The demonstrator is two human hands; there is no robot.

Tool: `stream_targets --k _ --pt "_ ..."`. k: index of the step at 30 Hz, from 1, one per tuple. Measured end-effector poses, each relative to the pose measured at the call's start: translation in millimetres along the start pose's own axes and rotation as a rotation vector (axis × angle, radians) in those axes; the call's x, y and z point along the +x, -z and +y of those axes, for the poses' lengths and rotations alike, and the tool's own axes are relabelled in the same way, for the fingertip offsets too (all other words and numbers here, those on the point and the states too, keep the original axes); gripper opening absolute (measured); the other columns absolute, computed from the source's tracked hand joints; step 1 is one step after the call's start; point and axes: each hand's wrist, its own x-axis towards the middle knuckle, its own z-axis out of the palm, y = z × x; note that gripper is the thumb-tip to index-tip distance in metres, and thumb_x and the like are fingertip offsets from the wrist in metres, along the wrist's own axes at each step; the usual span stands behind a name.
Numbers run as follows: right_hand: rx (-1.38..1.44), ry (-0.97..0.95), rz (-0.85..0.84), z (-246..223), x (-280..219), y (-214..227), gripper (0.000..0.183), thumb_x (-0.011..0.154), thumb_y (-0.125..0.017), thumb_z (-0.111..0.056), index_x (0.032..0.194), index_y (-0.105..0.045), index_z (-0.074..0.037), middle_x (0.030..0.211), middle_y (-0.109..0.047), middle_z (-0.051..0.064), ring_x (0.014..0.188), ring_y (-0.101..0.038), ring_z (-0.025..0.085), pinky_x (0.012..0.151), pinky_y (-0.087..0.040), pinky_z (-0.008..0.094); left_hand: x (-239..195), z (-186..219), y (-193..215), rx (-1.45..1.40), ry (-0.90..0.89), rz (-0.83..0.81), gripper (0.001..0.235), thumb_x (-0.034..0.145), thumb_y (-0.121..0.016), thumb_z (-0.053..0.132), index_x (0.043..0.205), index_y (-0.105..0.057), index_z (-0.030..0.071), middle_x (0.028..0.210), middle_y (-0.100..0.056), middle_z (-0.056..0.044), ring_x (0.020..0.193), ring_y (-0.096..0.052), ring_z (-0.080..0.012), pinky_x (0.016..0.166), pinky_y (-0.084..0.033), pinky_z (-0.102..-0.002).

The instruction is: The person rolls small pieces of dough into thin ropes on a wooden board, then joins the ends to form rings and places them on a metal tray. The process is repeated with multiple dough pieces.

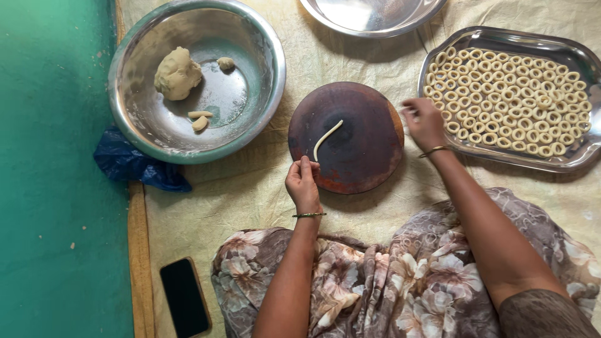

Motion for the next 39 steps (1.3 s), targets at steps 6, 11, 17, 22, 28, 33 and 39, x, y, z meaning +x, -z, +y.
stream_targets --k 6,11,17,22,28,33,39 --pt "-0.137 0.221 -0.131 -108 10 -32 0.024 0.091 -0.078 -0.023 0.113 -0.077 -0.014 0.106 -0.071 0.008 0.102 -0.063 0.026 0.096 -0.05 0.042 0 4 -1 0.108 -0.27 -0.01 0.017 0.094 -0.075 0.007 0.103 -0.061 0.005 0.093 -0.063 0.0 0.085 -0.061 -0.0062 0.077 -0.052 -0.022" --pt "-0.251 0.292 -0.219 -143 19 -51 0.036 0.081 -0.08 -0.02 0.117 -0.077 -0.018 0.111 -0.066 0.008 0.108 -0.059 0.028 0.088 -0.049 0.042 -1 22 -4 0.07 -0.006 0.091 0.014 0.095 -0.068 0.009 0.108 -0.062 0.008 0.089 -0.061 0.002 0.074 -0.056 -0.0048 0.059 -0.047 -0.02" --pt "-0.271 0.263 -0.252 -137 16 -59 0.013 0.084 -0.081 -0.019 0.096 -0.078 -0.016 0.105 -0.068 0.005 0.106 -0.061 0.026 0.09 -0.05 0.042 2 18 -5 0.044 0.033 0.039 0.006 0.097 -0.065 0.008 0.102 -0.066 0.005 0.088 -0.065 0.001 0.074 -0.058 -0.0045 0.062 -0.048 -0.019" --pt "-0.032 0.239 -0.252 -134 6 -46 0.008 0.087 -0.078 -0.008 0.095 -0.076 -0.009 0.101 -0.074 0.006 0.092 -0.072 0.022 0.083 -0.06 0.037 3 14 -5 0.077 0.004 0.002 0.005 0.097 -0.065 0.005 0.101 -0.067 0.002 0.09 -0.067 -0.001 0.075 -0.059 -0.0065 0.067 -0.049 -0.021" --pt "0.188 0.307 -0.325 -153 -15 -12 0.015 0.085 -0.075 0.001 0.099 -0.074 -0.005 0.104 -0.075 0.008 0.09 -0.076 0.016 0.082 -0.063 0.028 -7 25 -11 0.477 -0.343 -0.132 0.02 0.09 -0.07 0.002 0.11 -0.07 0.004 0.103 -0.069 -0.005 0.096 -0.064 -0.016 0.087 -0.053 -0.028" --pt "0.242 0.319 -0.404 -172 -35 17 0.016 0.084 -0.075 0.0 0.099 -0.075 -0.007 0.1 -0.076 0.006 0.087 -0.076 0.015 0.08 -0.064 0.028 -17 37 -14 0.759 -0.703 -0.391 0.048 0.075 -0.08 0.003 0.122 -0.068 0.005 0.119 -0.07 -0.012 0.112 -0.06 -0.0244 0.095 -0.048 -0.034" --pt "0.258 0.256 -0.381 -173 -48 48 0.013 0.086 -0.075 -0.003 0.098 -0.076 -0.009 0.099 -0.077 0.004 0.086 -0.076 0.012 0.079 -0.064 0.026 -18 28 -14 0.358 0.236 -0.814 0.03 0.093 -0.073 0.013 0.12 -0.069 0.003 0.096 -0.072 -0.001 0.087 -0.068 -0.0097 0.084 -0.058 -0.029"
